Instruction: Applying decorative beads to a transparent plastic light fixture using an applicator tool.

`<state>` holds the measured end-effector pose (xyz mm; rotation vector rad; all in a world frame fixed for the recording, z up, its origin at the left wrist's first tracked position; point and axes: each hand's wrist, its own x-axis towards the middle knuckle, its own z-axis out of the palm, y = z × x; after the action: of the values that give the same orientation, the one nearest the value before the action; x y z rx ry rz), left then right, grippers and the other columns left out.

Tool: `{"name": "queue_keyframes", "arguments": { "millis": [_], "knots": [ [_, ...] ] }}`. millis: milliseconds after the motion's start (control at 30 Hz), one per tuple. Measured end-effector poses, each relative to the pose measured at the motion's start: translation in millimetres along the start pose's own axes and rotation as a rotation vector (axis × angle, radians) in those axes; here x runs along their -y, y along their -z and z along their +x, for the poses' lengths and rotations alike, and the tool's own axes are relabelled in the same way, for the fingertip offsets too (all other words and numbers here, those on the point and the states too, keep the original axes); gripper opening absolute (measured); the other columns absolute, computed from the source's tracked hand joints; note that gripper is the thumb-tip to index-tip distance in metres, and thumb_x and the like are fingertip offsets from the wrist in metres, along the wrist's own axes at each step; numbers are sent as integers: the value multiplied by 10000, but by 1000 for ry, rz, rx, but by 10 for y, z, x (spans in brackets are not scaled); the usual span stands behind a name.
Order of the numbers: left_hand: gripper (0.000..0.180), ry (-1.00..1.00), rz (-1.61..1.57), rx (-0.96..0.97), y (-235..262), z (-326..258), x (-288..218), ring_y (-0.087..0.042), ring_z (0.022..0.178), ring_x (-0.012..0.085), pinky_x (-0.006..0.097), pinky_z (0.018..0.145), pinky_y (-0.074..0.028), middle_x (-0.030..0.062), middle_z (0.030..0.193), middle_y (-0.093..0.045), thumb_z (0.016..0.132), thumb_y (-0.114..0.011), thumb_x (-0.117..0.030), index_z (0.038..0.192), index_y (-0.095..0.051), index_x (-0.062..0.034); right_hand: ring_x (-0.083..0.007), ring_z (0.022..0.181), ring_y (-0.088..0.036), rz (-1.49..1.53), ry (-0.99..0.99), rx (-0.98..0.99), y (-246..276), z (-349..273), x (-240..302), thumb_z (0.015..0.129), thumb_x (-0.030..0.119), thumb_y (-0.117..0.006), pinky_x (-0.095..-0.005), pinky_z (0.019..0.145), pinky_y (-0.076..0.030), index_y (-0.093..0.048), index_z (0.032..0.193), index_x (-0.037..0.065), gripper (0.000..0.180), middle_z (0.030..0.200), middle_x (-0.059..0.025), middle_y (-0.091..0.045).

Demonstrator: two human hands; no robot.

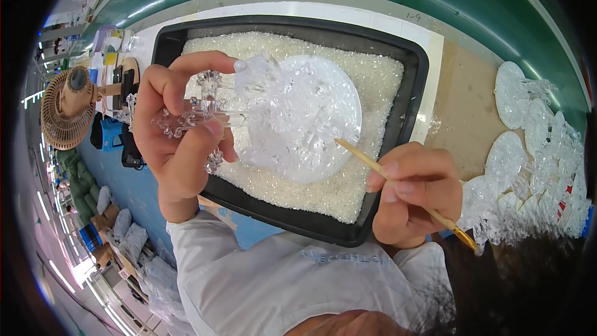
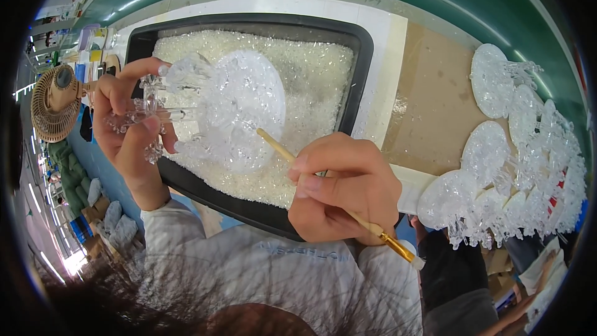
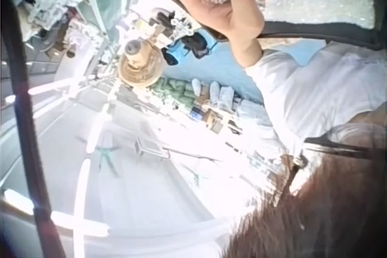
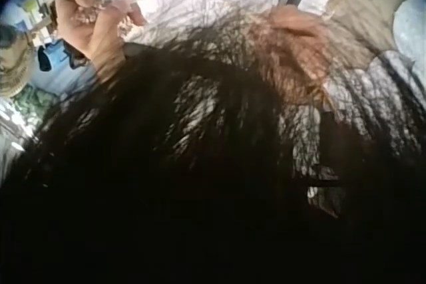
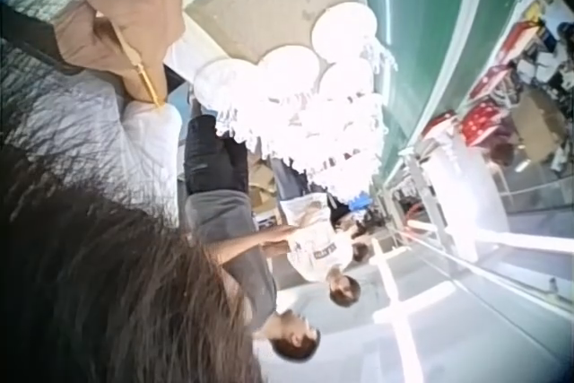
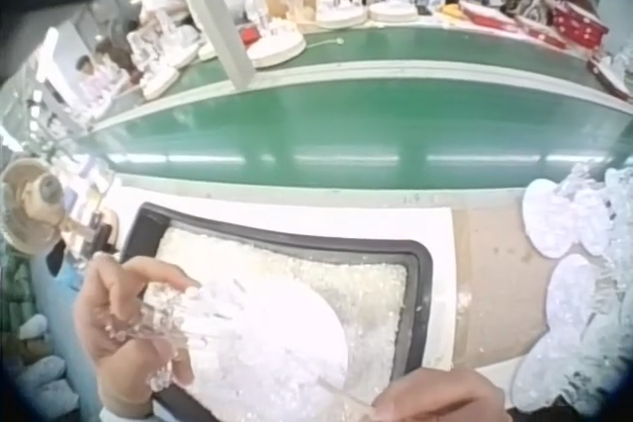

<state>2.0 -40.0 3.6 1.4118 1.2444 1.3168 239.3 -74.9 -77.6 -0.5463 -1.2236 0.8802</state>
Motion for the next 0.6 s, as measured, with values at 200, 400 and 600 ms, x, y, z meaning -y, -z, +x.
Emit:
{"name": "queue_keyframes", "arguments": {
  "millis": [200, 400, 600],
  "knots": [
    [276, -1, 36, -45, -27, -6, -9, -535, 605, 75, 210, 444, -515, 338, 1152, -577, 715, -508, 85, 867, -322, -49, -190, 607, -609, -138, 12, 90, -5, 73, 19, 890, -20, -577, -262, 501, -522, -489, 970, 34, 130, 950, -172, -570],
    [272, -7, 25, -47, -26, 4, 3, -529, 588, 77, 212, 436, -512, 345, 1147, -576, 706, -503, 79, 867, -326, -50, -195, 613, -609, -151, -12, 77, -18, 49, 24, 887, -24, -580, -279, 512, -529, -491, 980, 37, 143, 984, -175, -568],
    [279, -13, 19, -38, -14, 12, -4, -526, 559, 80, 212, 431, -512, 355, 1147, -571, 699, -508, 79, 870, -328, -48, -236, 676, -668, -10, -3, 15, -16, 37, 12, 650, -146, -627, -292, 553, -541, -605, 949, -1, 333, 965, -193, -614]
  ]
}}
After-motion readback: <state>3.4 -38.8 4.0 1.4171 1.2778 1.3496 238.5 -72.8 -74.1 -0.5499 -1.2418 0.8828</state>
